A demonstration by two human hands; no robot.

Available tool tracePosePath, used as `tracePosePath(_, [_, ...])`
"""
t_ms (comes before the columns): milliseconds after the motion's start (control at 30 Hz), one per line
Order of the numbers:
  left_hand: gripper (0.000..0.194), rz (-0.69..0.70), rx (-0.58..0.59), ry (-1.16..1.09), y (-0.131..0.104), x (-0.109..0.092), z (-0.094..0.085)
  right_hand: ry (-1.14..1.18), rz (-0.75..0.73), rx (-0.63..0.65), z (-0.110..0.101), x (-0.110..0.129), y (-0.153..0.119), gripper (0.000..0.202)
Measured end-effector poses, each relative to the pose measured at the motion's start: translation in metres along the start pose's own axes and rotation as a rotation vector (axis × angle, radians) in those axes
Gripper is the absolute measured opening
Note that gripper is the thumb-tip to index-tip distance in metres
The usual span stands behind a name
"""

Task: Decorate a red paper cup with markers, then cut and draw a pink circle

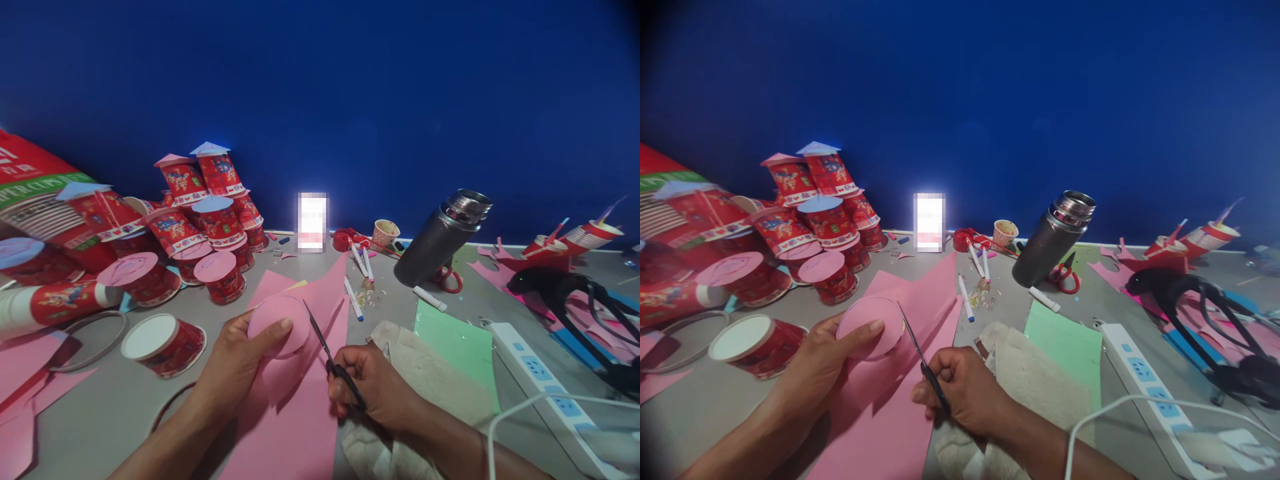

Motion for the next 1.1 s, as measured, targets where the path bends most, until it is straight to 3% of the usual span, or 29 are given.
tracePosePath(233, [0.039, 0.004, -0.025, 0.012, -0.0014, -0.0041, -0.0027, -0.011, 0.007, 0.016, -0.0013, -0.0022, -0.0003, 0.064])
tracePosePath(700, [0.035, -0.091, 0.046, -0.071, -0.0042, 0.0001, 0.0057, -0.024, 0.02, 0.009, -0.0004, 0.0021, -0.0019, 0.063])
tracePosePath(1100, [0.031, -0.074, 0.028, -0.02, -0.0053, -0.007, 0.0025, -0.008, 0.03, 0.01, 0.0008, 0.0015, -0.0025, 0.064])
Point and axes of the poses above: each hand's wrist, its own y-axis towards the middle knuckle, its own z-axis out of the palm, x = y × z, the point moved 9 cm from there along y, towards the middle knuckle, and after that the axes turned 10 degrees about y, right-handed, at the moved point
